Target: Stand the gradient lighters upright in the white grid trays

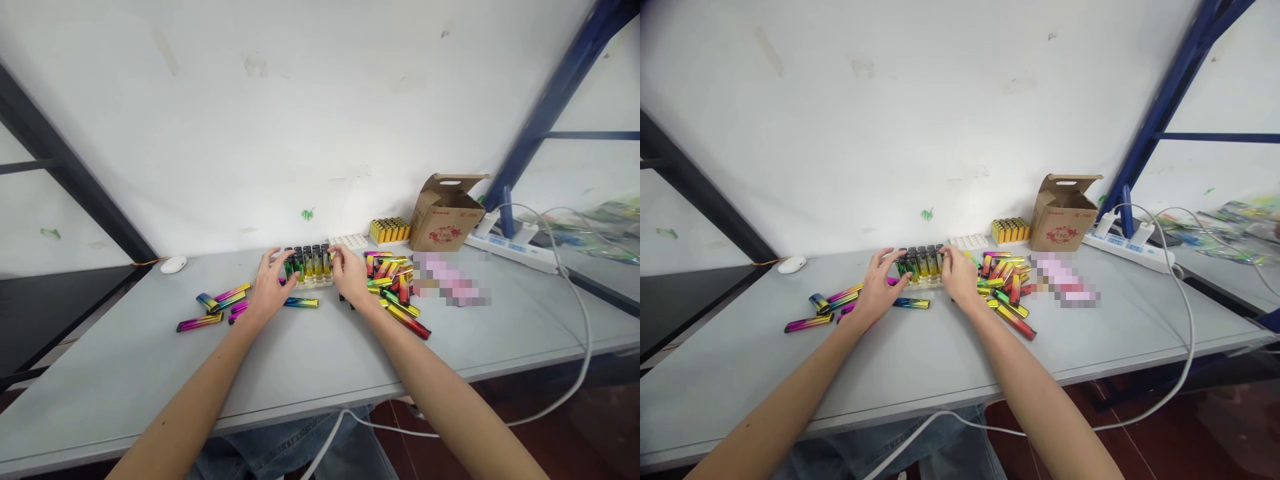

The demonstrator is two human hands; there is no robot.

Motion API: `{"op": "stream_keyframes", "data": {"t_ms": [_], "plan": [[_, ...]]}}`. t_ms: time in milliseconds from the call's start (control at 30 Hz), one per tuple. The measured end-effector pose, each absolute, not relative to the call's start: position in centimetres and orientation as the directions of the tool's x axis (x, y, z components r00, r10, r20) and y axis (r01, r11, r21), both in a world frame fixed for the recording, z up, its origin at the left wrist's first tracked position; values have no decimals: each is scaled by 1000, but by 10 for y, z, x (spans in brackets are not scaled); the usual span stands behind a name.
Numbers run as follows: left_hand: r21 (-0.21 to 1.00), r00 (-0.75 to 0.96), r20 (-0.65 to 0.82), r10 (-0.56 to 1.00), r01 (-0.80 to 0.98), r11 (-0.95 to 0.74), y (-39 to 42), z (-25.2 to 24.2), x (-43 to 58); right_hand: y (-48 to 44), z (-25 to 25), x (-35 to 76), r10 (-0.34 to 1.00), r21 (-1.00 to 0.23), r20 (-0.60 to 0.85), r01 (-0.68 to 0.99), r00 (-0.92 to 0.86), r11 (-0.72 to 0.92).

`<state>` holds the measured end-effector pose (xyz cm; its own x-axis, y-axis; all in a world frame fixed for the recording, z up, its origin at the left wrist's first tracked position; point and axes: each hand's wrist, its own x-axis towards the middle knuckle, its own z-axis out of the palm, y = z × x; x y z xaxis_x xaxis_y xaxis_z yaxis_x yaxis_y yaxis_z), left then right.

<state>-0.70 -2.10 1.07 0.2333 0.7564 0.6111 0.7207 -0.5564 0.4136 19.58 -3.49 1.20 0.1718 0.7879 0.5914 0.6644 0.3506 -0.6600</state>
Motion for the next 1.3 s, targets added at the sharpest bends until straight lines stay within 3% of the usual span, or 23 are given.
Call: {"op": "stream_keyframes", "data": {"t_ms": [300, 500, 667, 767, 900, 1100, 1200, 1300], "plan": [[335, 296, 658, 692, 708, -621, -23, 10, -4, -35, 9, 196, 779, -670, 605, 633, 164, 387], [369, 240, 606, 759, 760, -535, -21, 8, -5, -31, 44, 206, 770, -665, 638, 510, 11, 545], [405, 233, 589, 774, 744, -532, -17, 5, -9, -11, 47, 231, 796, -642, 605, 595, 5, 484], [415, 230, 589, 775, 737, -534, -17, 4, -10, -4, 32, 249, 837, -635, 547, 656, 10, 408], [415, 235, 579, 781, 739, -530, -18, 5, -9, -9, 28, 268, 916, -617, 352, 688, -194, 382], [428, 222, 535, 815, 761, -488, -22, 9, -6, -24, 48, 276, 916, -652, 36, 685, -399, 324], [420, 220, 542, 811, 765, -488, -21, 8, -5, -27, 50, 273, 901, -649, -81, 708, -426, 276], [419, 219, 538, 814, 768, -484, -21, 7, -5, -28, 46, 269, 917, -625, -99, 741, -387, 245]]}}
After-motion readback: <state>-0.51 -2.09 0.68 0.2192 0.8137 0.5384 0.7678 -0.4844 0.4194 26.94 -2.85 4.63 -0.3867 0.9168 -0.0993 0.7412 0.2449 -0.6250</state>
